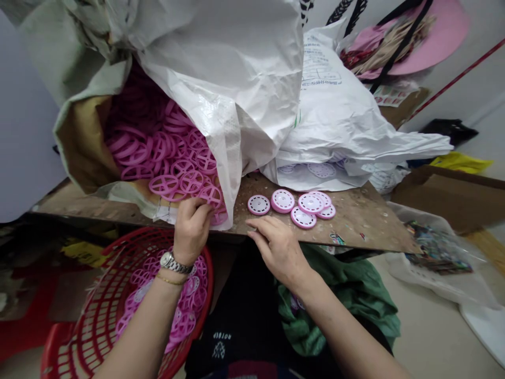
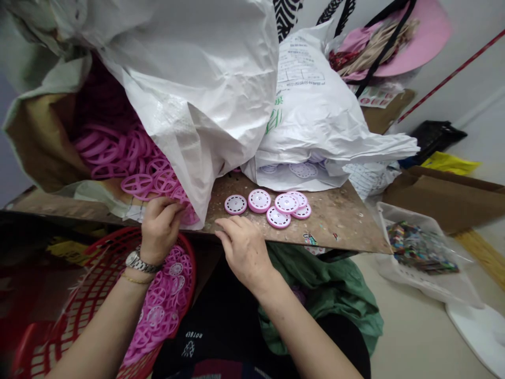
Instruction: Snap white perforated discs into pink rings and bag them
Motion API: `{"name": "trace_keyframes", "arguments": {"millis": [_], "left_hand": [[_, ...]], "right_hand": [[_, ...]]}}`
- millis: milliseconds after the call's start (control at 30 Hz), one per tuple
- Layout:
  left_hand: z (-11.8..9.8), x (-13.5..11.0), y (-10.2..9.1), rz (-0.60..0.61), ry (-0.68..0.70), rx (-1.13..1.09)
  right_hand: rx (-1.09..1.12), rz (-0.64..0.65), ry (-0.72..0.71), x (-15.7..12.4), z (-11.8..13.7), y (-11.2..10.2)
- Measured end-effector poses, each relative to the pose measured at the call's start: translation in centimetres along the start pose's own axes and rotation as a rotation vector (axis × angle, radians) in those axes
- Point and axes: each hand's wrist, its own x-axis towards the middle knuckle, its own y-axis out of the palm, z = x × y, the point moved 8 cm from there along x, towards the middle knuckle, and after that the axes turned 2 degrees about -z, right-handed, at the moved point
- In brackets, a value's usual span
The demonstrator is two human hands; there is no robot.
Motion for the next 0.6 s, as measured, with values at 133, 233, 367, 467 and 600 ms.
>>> {"name": "trace_keyframes", "arguments": {"millis": [133, 233, 367, 467, 600], "left_hand": [[-1.8, -1.2, -2.3, -0.028, 0.074, -0.104], [-3.8, -1.9, -3.2, 0.015, 0.123, -0.188], [-6.1, -2.9, -3.3, 0.039, 0.145, -0.281], [-6.6, -3.0, -3.4, -0.031, 0.038, -0.297], [-5.6, -2.1, -2.1, -0.021, -0.327, -0.467]], "right_hand": [[0.337, -0.003, 0.234, -0.1, -0.7, 0.9], [0.631, 0.076, 0.415, -0.2, -0.7, 2.7], [0.771, 0.087, 0.451, 0.1, 0.0, 3.3], [0.624, 0.055, 0.352, 0.4, 0.3, 1.9], [0.508, 0.075, 0.259, 0.3, 0.7, -0.2]]}}
